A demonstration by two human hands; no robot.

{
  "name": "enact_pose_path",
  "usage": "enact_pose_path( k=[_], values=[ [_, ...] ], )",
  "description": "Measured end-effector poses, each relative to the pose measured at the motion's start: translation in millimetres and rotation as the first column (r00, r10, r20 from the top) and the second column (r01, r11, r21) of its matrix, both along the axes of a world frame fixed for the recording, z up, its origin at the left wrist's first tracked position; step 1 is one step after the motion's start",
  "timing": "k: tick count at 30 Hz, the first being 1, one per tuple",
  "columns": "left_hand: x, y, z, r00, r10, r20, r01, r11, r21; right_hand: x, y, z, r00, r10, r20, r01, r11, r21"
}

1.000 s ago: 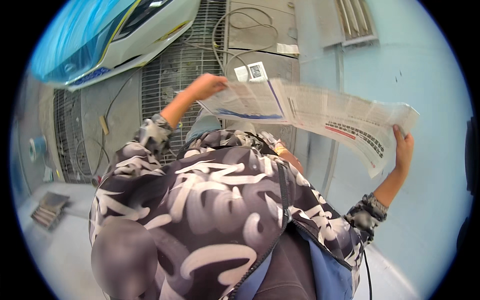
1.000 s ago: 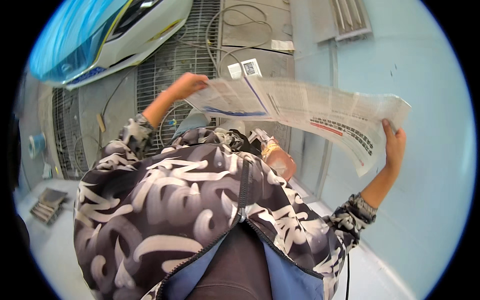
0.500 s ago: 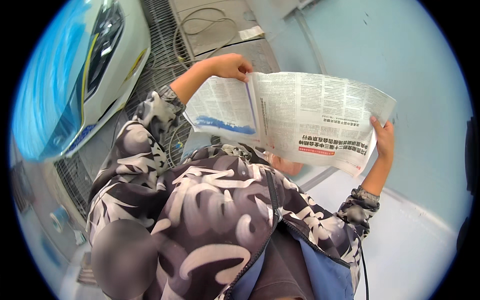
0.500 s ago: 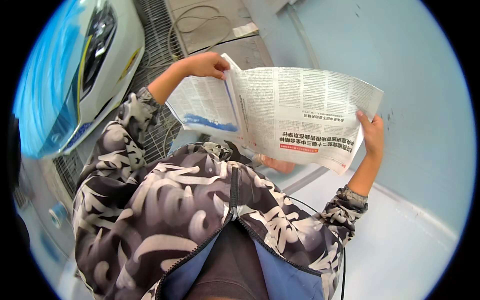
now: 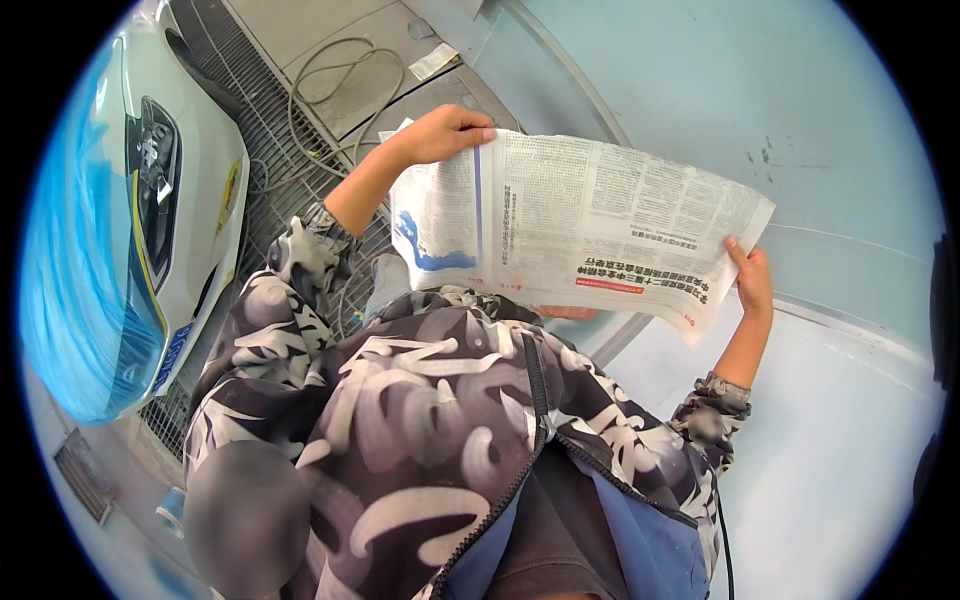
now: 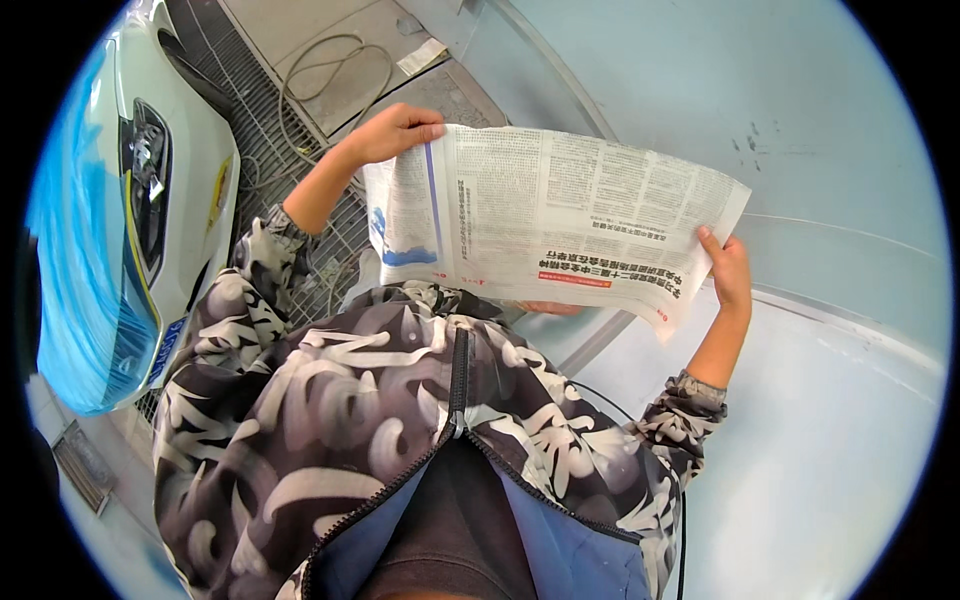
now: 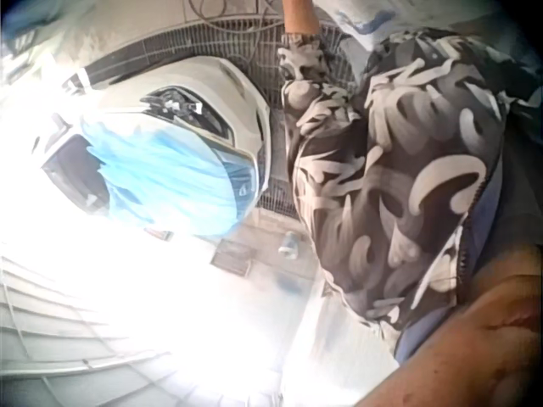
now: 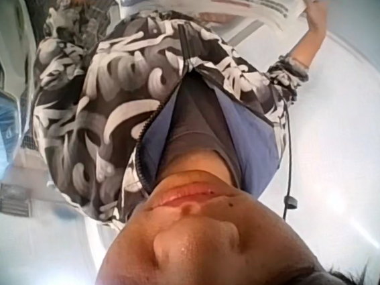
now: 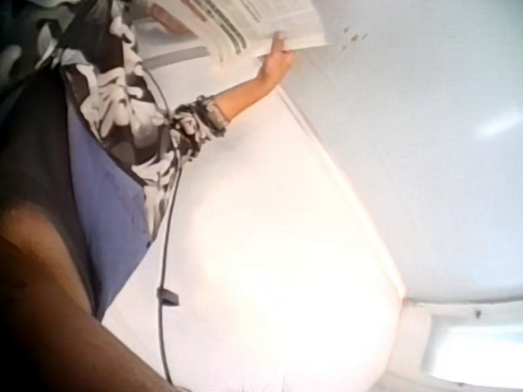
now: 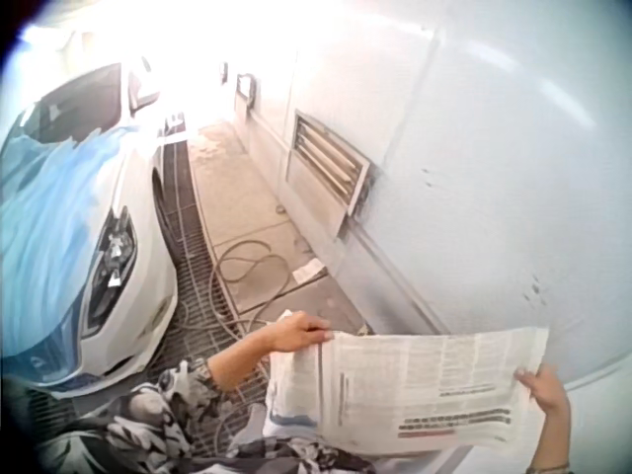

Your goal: The person sits on the floor and uses yellow masking tape to secure a sheet of newspaper over the lower section of a white car bumper. They repeatedly apply tape strips to the edges of the paper to hold it in place against the vehicle's surface.

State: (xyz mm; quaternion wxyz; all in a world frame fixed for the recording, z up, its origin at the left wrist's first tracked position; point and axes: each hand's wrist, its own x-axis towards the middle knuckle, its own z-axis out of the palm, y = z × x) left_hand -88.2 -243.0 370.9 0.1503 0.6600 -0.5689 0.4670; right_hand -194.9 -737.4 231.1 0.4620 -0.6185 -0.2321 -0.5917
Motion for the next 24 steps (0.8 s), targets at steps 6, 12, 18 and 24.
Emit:
enact_pose_path(
  k=[6, 12, 18, 24],
  values=[
    [13.5, -30.2, 37.4, 0.999, 0.019, -0.031, -0.021, 0.997, -0.077, 74.0, -49.7, 59.6, 0.997, 0.054, -0.053, -0.058, 0.996, -0.073],
    [38.2, -30.8, 61.9, 0.995, 0.032, -0.095, -0.047, 0.986, -0.158, 114.1, -54.5, 108.9, 0.997, 0.082, 0.0, -0.082, 0.987, -0.14],
    [50.8, 26.0, 63.5, 1.0, -0.011, -0.016, 0.008, 0.984, -0.179, 112.7, -4.9, 122.8, 0.993, 0.115, -0.032, -0.119, 0.978, -0.172],
    [50.9, 102.0, 76.5, 1.0, -0.021, -0.011, 0.017, 0.968, -0.252, 105.3, 73.3, 141.5, 0.99, 0.126, -0.06, -0.135, 0.974, -0.181]
  ],
)
